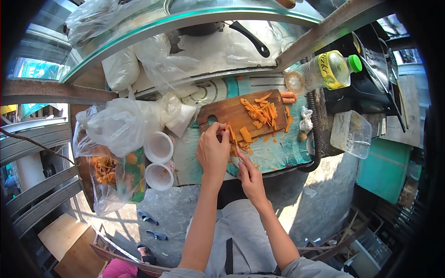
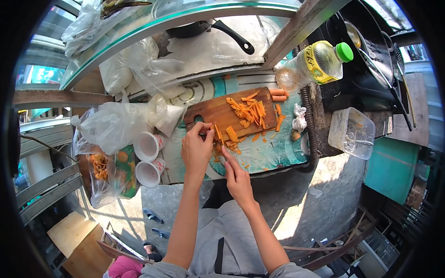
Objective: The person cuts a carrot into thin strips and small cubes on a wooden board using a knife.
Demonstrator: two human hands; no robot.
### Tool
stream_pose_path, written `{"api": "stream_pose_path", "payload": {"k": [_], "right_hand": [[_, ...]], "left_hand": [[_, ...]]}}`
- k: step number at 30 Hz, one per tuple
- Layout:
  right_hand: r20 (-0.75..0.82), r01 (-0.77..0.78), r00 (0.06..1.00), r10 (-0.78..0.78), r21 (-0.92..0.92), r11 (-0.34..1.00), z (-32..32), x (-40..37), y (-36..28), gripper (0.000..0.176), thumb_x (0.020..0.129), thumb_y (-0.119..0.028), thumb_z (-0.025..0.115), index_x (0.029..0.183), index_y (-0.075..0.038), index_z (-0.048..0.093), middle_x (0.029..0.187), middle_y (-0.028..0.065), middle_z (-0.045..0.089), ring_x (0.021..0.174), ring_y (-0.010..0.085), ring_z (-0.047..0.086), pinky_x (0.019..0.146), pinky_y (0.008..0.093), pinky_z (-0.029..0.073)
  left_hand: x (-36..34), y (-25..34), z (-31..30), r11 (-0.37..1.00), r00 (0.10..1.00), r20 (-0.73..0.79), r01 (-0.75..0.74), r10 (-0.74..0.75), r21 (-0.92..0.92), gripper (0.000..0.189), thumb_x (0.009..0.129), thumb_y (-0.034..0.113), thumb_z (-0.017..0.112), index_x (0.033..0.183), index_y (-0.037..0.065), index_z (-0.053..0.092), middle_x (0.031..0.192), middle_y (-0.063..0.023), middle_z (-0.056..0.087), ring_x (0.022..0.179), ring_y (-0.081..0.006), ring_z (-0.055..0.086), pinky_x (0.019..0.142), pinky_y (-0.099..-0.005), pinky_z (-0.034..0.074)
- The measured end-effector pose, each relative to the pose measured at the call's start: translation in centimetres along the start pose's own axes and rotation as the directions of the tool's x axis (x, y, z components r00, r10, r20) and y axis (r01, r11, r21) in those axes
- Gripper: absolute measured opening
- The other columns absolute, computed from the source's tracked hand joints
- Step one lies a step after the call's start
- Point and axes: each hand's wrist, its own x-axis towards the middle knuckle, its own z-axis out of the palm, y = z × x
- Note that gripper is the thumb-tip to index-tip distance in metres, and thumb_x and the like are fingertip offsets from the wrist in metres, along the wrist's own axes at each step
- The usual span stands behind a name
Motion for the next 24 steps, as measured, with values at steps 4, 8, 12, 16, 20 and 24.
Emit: {"api": "stream_pose_path", "payload": {"k": [4, 8, 12, 16, 20, 24], "right_hand": [[-0.046, 0.1, 0.992, -0.115, -0.253, 0.962, 0.6, 0.3, -0.8, 0.043, 0.099, -0.013, 0.045, 0.142, -0.022, 0.047, 0.121, 0.014, 0.064, 0.088, 0.0366, 0.065, 0.076, 0.037, 0.051], [-0.007, -0.052, 0.999, 0.053, -0.292, 0.955, 0.2, 0.9, -2.5, 0.044, 0.1, -0.014, 0.044, 0.142, -0.024, 0.046, 0.127, 0.0118, 0.06, 0.096, 0.0394, 0.064, 0.079, 0.0384, 0.051], [-0.05, 0.027, 0.998, -0.037, -0.185, 0.982, 0.2, 1.1, -1.1, 0.043, 0.1, -0.015, 0.044, 0.142, -0.025, 0.047, 0.128, 0.0146, 0.059, 0.089, 0.0364, 0.067, 0.076, 0.0379, 0.051], [-0.082, -0.024, 0.996, 0.02, -0.04, 0.999, -0.9, 0.6, -1.5, 0.042, 0.101, -0.015, 0.045, 0.142, -0.022, 0.047, 0.13, 0.0091, 0.061, 0.066, 0.017, 0.058, 0.067, 0.0291, 0.049], [-0.035, 0.033, 0.999, -0.03, 0.078, 0.996, -1.0, 0.1, -0.7, 0.042, 0.101, -0.013, 0.043, 0.144, -0.016, 0.047, 0.098, -0.0019, 0.05, 0.059, 0.0055, 0.037, 0.058, 0.0212, 0.039], [0.012, 0.025, 1.0, -0.026, 0.1, 0.995, -0.3, 0.1, -0.5, 0.042, 0.102, -0.012, 0.043, 0.144, -0.014, 0.047, 0.068, -0.0056, 0.036, 0.058, 0.0036, 0.031, 0.055, 0.019, 0.034]], "left_hand": [[0.0, 0.1, 0.0, 1.0, 1.0, 0.001, -0.01, 0.01, 0.007, 0.016, 0.085, 0.018, 0.067, 0.097, 0.007, 0.069, 0.082, -0.0059, 0.071, 0.064, -0.0203, 0.063, 0.059, -0.0357, 0.046], [0.0, 0.0, 0.0, 1.0, 1.0, 0.011, -0.021, 0.021, 0.007, 0.017, 0.085, 0.019, 0.067, 0.097, 0.008, 0.069, 0.082, -0.0057, 0.071, 0.065, -0.0206, 0.063, 0.06, -0.036, 0.046], [0.2, 0.0, -0.4, 1.0, 1.0, 0.022, -0.019, 0.018, 0.021, 0.017, 0.085, 0.02, 0.068, 0.097, 0.008, 0.069, 0.082, -0.0056, 0.071, 0.066, -0.0205, 0.063, 0.061, -0.0356, 0.047], [0.0, -0.1, -0.3, 1.0, 1.0, 0.014, -0.028, 0.028, -0.002, 0.017, 0.085, 0.02, 0.068, 0.097, 0.008, 0.069, 0.081, -0.0049, 0.071, 0.066, -0.0192, 0.063, 0.061, -0.0346, 0.046], [0.0, 0.1, -0.6, 0.998, 0.995, 0.085, 0.05, -0.048, -0.03, 0.014, 0.087, 0.019, 0.065, 0.097, 0.01, 0.067, 0.086, -0.0049, 0.07, 0.089, -0.0283, 0.065, 0.072, -0.0428, 0.049], [-0.1, -0.6, -0.2, 0.999, 0.999, -0.01, -0.032, 0.032, -0.008, 0.017, 0.085, 0.019, 0.067, 0.098, 0.008, 0.07, 0.081, -0.0046, 0.071, 0.065, -0.0182, 0.062, 0.06, -0.0341, 0.046]]}}
